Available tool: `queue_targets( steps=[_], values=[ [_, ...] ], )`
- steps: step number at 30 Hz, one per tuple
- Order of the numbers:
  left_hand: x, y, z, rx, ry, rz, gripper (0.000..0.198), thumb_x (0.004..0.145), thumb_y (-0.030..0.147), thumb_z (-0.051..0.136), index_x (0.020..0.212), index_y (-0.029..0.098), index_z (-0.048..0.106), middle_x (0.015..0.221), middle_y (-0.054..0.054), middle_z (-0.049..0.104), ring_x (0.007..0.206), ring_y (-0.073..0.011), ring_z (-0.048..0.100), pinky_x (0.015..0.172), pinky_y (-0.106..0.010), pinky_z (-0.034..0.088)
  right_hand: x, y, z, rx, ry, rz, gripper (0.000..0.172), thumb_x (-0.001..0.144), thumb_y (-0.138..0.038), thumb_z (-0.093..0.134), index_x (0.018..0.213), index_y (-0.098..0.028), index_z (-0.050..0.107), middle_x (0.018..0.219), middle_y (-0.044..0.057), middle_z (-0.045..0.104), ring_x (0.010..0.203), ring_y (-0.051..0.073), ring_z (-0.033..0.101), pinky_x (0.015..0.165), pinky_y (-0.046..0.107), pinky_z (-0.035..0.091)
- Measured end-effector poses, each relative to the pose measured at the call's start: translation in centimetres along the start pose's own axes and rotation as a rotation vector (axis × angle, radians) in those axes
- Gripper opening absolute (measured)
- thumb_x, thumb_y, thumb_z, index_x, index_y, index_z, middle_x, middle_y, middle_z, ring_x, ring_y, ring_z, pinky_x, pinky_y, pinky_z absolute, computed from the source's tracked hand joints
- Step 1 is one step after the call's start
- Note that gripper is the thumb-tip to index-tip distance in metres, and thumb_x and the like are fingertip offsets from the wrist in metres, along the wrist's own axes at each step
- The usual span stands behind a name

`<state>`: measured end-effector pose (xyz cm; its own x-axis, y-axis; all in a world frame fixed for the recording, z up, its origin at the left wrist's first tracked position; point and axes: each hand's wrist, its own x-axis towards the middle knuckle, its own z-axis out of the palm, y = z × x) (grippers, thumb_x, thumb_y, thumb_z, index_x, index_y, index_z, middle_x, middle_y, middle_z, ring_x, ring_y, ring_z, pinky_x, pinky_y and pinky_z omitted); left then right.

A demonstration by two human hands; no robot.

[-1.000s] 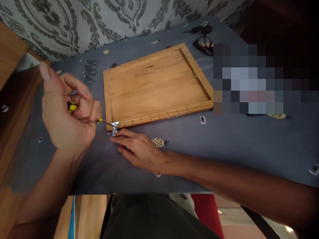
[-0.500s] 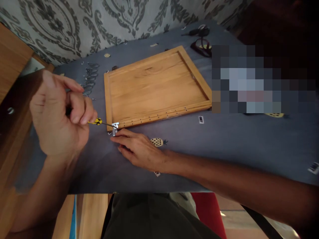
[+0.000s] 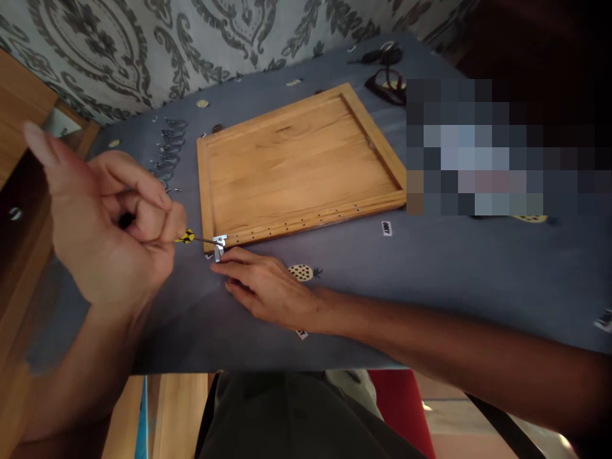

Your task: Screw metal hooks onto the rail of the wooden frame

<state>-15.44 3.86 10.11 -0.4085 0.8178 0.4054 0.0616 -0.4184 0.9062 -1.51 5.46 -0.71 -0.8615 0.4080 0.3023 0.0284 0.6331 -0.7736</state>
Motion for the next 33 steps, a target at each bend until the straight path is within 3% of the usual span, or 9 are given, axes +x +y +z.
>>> queue_targets(
  steps=[3,7,10,16,19,22,25,29,33],
  values=[
    [0.7,0.0,-0.2,-0.024,-0.039,-0.041,0.064,0.102,0.037,0.021,0.049,0.016,0.052,0.037,0.008,0.009,0.027,-0.0013,0.004,0.027,-0.014,0.012,0.0,0.0,0.0,0.003,-0.007,0.005,0.035,0.092,-0.011,0.051,0.126,-0.013,0.061,0.126,0.012,0.063,0.115,0.023,0.063,0.098,0.04,0.054],
    [1.3,-0.2,-0.3,-0.067,-0.065,-0.048,0.066,0.097,0.056,0.033,0.047,0.015,0.046,0.036,0.011,0.007,0.026,0.001,0.001,0.026,-0.012,0.009,0.0,0.1,0.1,0.004,-0.013,0.004,0.035,0.093,-0.011,0.05,0.126,-0.012,0.061,0.126,0.012,0.063,0.117,0.022,0.062,0.099,0.039,0.053],
    [1.0,-0.4,0.1,-0.063,0.051,-0.033,0.066,0.095,0.059,0.037,0.046,0.015,0.044,0.035,0.011,0.008,0.026,0.0015,0.002,0.026,-0.012,0.009,0.0,0.2,0.1,0.006,-0.002,0.004,0.035,0.093,-0.012,0.05,0.126,-0.014,0.061,0.127,0.011,0.062,0.119,0.022,0.061,0.101,0.038,0.052],
    [0.0,-0.3,1.3,0.027,0.249,0.063,0.052,0.099,0.024,0.026,0.053,0.017,0.048,0.034,0.008,0.018,0.027,-0.0036,0.011,0.028,-0.015,0.016,0.0,0.1,0.1,0.018,0.009,-0.005,0.034,0.092,-0.01,0.051,0.124,-0.014,0.062,0.124,0.012,0.064,0.114,0.022,0.063,0.098,0.041,0.054],
    [-0.2,-0.3,1.9,0.07,0.349,0.1,0.05,0.099,0.028,0.026,0.054,0.019,0.047,0.035,0.007,0.02,0.027,-0.006,0.015,0.028,-0.018,0.014,0.0,0.0,0.1,0.027,0.007,-0.01,0.034,0.092,-0.01,0.051,0.123,-0.014,0.062,0.126,0.012,0.063,0.116,0.023,0.063,0.099,0.042,0.053],
    [-0.3,-0.3,2.1,0.049,0.345,0.102,0.053,0.101,0.03,0.024,0.054,0.018,0.047,0.035,0.008,0.021,0.027,-0.0055,0.014,0.029,-0.018,0.013,0.0,0.1,0.1,0.028,0.001,-0.007,0.034,0.092,-0.011,0.05,0.124,-0.013,0.062,0.128,0.012,0.062,0.119,0.023,0.061,0.101,0.042,0.052],
    [-0.1,0.0,1.3,0.011,0.043,0.08,0.05,0.101,0.031,0.032,0.059,0.015,0.054,0.036,0.009,0.019,0.029,-0.0033,0.011,0.032,-0.016,0.016,0.0,0.1,0.1,0.03,0.004,-0.01,0.034,0.092,-0.011,0.05,0.124,-0.011,0.062,0.126,0.013,0.063,0.116,0.025,0.063,0.1,0.043,0.053],
    [0.9,0.7,-1.0,0.063,-0.373,-0.068,0.027,0.085,0.032,0.069,0.071,0.009,0.068,0.036,0.006,0.035,0.029,-0.006,0.033,0.034,-0.018,0.031,0.1,0.0,0.0,0.023,-0.006,-0.015,0.034,0.091,-0.009,0.05,0.123,-0.011,0.063,0.125,0.014,0.064,0.114,0.025,0.064,0.099,0.043,0.053],
    [3.0,0.4,-3.0,-0.082,-0.884,-0.196,0.027,0.093,0.029,0.057,0.094,0.007,0.074,0.035,0.003,0.045,0.022,-0.0093,0.035,0.028,-0.02,0.033,0.1,-0.1,-0.1,0.002,-0.004,-0.007,0.033,0.093,-0.011,0.051,0.123,-0.012,0.063,0.126,0.013,0.064,0.114,0.024,0.064,0.1,0.042,0.052]
  ],
)
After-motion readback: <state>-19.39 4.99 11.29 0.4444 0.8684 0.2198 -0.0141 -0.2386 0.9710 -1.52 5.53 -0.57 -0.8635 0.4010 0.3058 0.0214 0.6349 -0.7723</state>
